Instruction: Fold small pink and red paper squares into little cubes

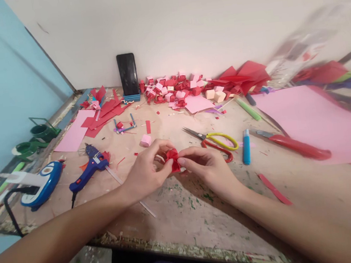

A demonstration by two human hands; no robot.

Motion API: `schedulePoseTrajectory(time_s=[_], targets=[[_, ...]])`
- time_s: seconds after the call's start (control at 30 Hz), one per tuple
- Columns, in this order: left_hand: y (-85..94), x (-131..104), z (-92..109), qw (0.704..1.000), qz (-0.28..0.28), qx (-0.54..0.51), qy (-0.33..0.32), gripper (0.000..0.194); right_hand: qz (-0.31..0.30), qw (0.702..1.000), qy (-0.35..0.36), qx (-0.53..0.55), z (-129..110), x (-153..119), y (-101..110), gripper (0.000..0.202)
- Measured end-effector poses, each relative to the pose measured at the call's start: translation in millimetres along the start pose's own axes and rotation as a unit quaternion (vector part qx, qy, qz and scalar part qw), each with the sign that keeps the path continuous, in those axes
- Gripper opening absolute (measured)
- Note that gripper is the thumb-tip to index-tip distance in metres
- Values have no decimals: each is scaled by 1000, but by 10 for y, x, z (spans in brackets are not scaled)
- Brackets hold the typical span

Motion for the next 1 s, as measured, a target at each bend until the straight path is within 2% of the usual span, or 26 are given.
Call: schedulePoseTrajectory(time_s=[0.13, 0.27, 0.4, 0.57, 0.83, 1.0], targets=[[33, -3, -1, 1000, 9, 25, -1, 24, -11, 1000, 1, -19, -28, -17, -32, 15], [38, -16, 55, 997, 10, 66, -32, 26, -38, 999, -1, -21, -6, -42, -123, 17], [17, -29, 117, 993, 6, 100, -58, 25, -12, 999, 12, -48, 0, -61, -101, 13], [-3, -25, 151, 992, -1, 107, -66, 19, 16, 997, 21, -72, -21, -77, -45, 17], [-1, -30, 111, 995, -1, 91, -48, 16, 29, 996, 22, -78, -51, -98, -40, 19], [22, -2, 18, 1000, 6, 24, 4, 27, 63, 995, 42, -65, -76, -81, 61, 12]])
Point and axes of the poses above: each hand's wrist, its own x-axis towards the middle knuckle, its own y-axis out of the back of the hand, z = x × y, the point moved 10 cm from there along x, towards the middle knuckle, and after that the axes turned 8 degrees about x, right-handed, at the moved point
